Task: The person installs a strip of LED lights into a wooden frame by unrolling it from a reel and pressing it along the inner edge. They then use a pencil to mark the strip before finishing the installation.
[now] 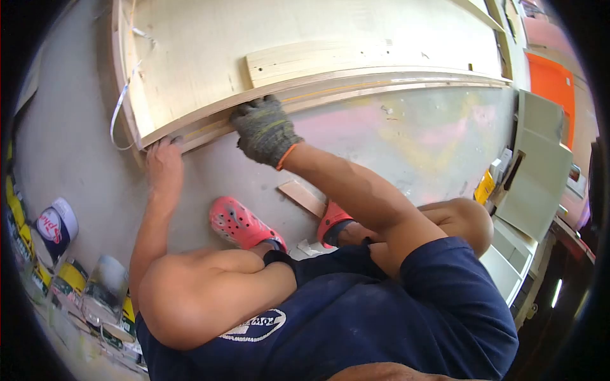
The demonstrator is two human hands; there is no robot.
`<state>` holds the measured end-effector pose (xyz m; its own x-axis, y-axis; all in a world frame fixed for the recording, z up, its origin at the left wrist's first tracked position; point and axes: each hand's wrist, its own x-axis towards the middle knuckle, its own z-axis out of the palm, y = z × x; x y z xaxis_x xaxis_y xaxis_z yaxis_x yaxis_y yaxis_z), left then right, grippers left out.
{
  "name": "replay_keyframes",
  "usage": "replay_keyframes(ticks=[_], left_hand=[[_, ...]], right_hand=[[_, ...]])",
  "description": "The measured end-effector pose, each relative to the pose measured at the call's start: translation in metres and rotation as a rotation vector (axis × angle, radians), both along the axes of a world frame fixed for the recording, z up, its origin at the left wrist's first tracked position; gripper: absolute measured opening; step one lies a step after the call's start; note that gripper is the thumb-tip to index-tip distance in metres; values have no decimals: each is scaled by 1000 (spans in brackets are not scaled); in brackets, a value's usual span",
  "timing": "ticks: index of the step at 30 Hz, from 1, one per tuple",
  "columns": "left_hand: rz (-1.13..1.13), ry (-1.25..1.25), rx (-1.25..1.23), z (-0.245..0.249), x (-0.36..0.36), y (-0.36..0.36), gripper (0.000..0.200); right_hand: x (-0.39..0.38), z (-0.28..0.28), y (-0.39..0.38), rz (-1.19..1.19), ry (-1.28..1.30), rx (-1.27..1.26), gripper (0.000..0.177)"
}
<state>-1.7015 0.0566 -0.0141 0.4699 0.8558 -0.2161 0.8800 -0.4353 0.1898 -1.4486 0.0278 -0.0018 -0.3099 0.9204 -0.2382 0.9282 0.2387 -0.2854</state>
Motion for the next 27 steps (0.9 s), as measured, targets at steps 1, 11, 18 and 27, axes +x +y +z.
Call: replay_keyframes(ticks=[1,11,18,27], left_hand=[[-4,-20,-3,-2,-2,-1,23],[-33,-8,23,-16,-6,-3,33],[-54,-194,82,-31,-23,-16,27],[741,-677,156,21,-22,-34,27]], right_hand=[[18,4,-1,-18,-3,-40,34],[206,18,-17,-172,-256,-5,43],[227,31,-14,-108,-231,-88,42],[50,63,14,120,-20,-99,36]])
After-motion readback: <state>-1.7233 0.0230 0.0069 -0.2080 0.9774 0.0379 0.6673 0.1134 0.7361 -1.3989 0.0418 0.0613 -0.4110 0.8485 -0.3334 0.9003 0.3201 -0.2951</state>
